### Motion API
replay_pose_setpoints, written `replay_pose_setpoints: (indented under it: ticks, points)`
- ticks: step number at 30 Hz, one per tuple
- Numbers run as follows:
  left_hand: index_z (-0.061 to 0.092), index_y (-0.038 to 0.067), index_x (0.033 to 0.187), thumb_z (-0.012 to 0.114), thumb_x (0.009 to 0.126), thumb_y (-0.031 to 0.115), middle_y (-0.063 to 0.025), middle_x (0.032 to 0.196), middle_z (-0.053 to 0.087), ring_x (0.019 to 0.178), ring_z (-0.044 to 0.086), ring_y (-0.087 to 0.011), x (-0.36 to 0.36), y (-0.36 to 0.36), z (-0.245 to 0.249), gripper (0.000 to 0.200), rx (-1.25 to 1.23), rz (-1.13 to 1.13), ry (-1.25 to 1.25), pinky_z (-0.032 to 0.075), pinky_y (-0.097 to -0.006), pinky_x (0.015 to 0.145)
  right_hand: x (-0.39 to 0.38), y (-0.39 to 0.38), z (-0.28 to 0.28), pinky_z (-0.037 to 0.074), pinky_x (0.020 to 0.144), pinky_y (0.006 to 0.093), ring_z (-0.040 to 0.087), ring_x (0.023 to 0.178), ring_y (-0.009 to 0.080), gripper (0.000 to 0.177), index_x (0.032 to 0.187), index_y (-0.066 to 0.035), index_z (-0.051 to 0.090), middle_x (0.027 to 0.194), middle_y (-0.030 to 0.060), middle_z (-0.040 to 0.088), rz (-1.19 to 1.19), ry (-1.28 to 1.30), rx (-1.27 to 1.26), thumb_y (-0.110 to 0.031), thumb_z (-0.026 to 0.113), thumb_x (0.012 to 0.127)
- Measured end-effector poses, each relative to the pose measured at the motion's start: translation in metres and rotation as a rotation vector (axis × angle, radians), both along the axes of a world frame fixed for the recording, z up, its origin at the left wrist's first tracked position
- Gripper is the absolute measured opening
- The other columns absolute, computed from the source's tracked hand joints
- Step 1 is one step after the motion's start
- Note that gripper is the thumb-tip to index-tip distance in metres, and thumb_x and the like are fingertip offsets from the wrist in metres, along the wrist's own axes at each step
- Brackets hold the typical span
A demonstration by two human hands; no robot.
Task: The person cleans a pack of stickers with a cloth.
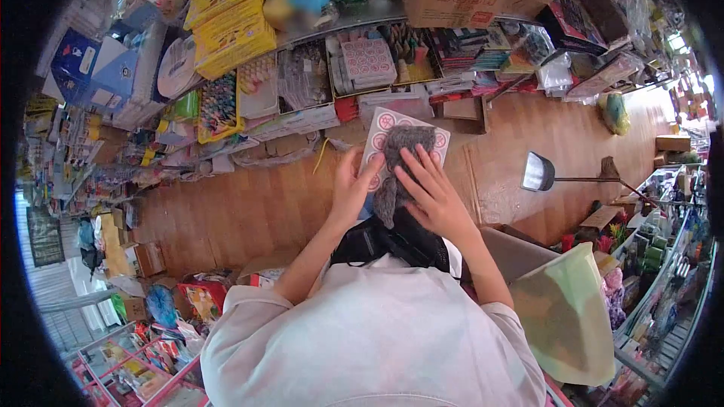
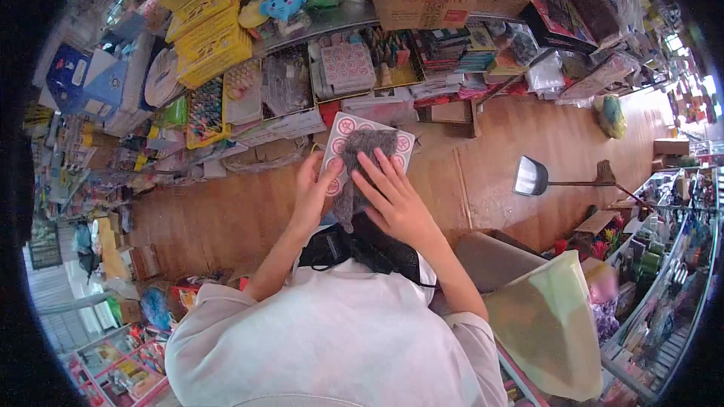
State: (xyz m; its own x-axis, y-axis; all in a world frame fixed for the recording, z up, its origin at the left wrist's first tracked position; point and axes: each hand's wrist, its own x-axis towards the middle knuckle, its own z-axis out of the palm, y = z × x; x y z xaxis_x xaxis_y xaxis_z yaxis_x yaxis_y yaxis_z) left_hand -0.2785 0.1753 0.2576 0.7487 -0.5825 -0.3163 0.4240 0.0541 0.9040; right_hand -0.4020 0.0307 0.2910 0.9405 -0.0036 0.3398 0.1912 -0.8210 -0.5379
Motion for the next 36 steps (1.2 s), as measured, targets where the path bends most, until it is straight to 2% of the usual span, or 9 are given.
replay_pose_setpoints:
  ticks: [9, 14, 18, 22, 24, 30, 33, 34, 36]
  points:
    - [0.046, 0.004, 0.120, 0.053, 0.094, 0.020, -0.0064, 0.114, 0.055, 0.099, 0.054, -0.0095, -0.020, -0.004, -0.013, 0.031, -0.111, -0.035, -0.198, 0.046, -0.0237, 0.079, 0.020, 0.005, 0.025, 0.023, 0.108, 0.0509, 0.027, 0.134, 0.0395, 0.063, 0.127, -0.004, 0.046, 0.144, 0.0200, 0.030, -0.165, -0.034, -0.055, -0.007, 0.067, 0.068]
    - [0.039, 0.003, 0.127, 0.049, 0.096, 0.022, -0.0077, 0.120, 0.052, 0.110, 0.050, -0.0128, 0.001, -0.002, 0.017, 0.038, -0.293, -0.035, 0.232, 0.042, -0.0270, 0.091, -0.006, 0.018, 0.009, 0.024, 0.108, 0.0522, 0.029, 0.133, 0.0397, 0.059, 0.124, -0.002, 0.050, 0.141, 0.0198, 0.035, -0.103, -0.079, -0.059, -0.005, 0.066, 0.067]
    - [0.042, 0.001, 0.126, 0.049, 0.096, 0.022, -0.0066, 0.120, 0.051, 0.108, 0.050, -0.0122, 0.002, -0.001, -0.001, 0.037, -0.257, -0.123, 0.094, 0.041, -0.0263, 0.091, -0.011, -0.010, 0.019, 0.024, 0.106, 0.0550, 0.031, 0.131, 0.0407, 0.054, 0.116, -0.007, 0.059, 0.136, 0.0182, 0.041, -0.376, -0.142, -0.049, 0.001, 0.066, 0.063]
    - [0.044, 0.001, 0.124, 0.049, 0.096, 0.022, -0.0063, 0.119, 0.052, 0.107, 0.050, -0.0117, -0.004, -0.002, -0.003, 0.035, -0.215, -0.136, 0.071, 0.041, -0.0256, 0.090, -0.009, -0.017, 0.024, 0.033, 0.102, 0.0473, 0.043, 0.119, 0.0351, 0.052, 0.104, -0.014, 0.065, 0.120, 0.0134, 0.047, -0.331, -0.171, 0.171, 0.004, 0.070, 0.056]
    - [0.044, 0.001, 0.124, 0.050, 0.096, 0.023, -0.0067, 0.119, 0.052, 0.106, 0.050, -0.0116, -0.005, -0.004, -0.007, 0.037, -0.230, -0.113, 0.134, 0.040, -0.0251, 0.091, -0.013, -0.018, 0.026, 0.042, 0.091, 0.0375, 0.050, 0.109, 0.0289, 0.043, 0.101, -0.009, 0.064, 0.113, 0.0112, 0.048, -0.382, -0.016, 0.276, 0.001, 0.073, 0.061]
    - [0.044, 0.000, 0.124, 0.054, 0.094, 0.026, -0.0076, 0.117, 0.052, 0.106, 0.050, -0.0119, 0.002, -0.005, -0.007, 0.042, -0.057, -0.146, 0.006, 0.040, -0.0248, 0.090, -0.029, -0.054, -0.003, 0.043, 0.080, 0.0326, 0.050, 0.096, 0.0246, 0.033, 0.089, -0.001, 0.058, 0.099, 0.0086, 0.051, -0.402, 0.218, 0.653, -0.011, 0.079, 0.066]
    - [0.046, -0.001, 0.120, 0.055, 0.093, 0.026, -0.0068, 0.113, 0.054, 0.103, 0.051, -0.0121, 0.007, 0.000, -0.049, 0.039, 0.089, -0.035, -0.156, 0.040, -0.0246, 0.088, -0.046, -0.074, -0.022, 0.044, 0.072, 0.0312, 0.052, 0.088, 0.0234, 0.034, 0.083, 0.003, 0.059, 0.094, 0.0101, 0.051, -0.594, 0.022, 0.840, -0.016, 0.081, 0.064]
    - [0.046, -0.001, 0.120, 0.055, 0.093, 0.026, -0.0068, 0.113, 0.054, 0.103, 0.051, -0.0121, 0.010, 0.002, -0.044, 0.039, 0.083, -0.047, -0.149, 0.040, -0.0246, 0.088, -0.052, -0.083, -0.023, 0.044, 0.072, 0.0312, 0.052, 0.088, 0.0234, 0.034, 0.083, 0.003, 0.059, 0.094, 0.0101, 0.051, -0.608, 0.024, 0.834, -0.016, 0.081, 0.064]
    - [0.049, -0.001, 0.114, 0.054, 0.093, 0.025, -0.0059, 0.108, 0.055, 0.099, 0.051, -0.0123, 0.017, 0.006, -0.027, 0.033, 0.063, -0.062, -0.161, 0.040, -0.0248, 0.087, -0.067, -0.102, -0.025, 0.041, 0.069, 0.0288, 0.051, 0.086, 0.0153, 0.031, 0.077, 0.002, 0.056, 0.091, 0.0092, 0.050, -0.811, -0.136, -0.037, -0.015, 0.080, 0.067]
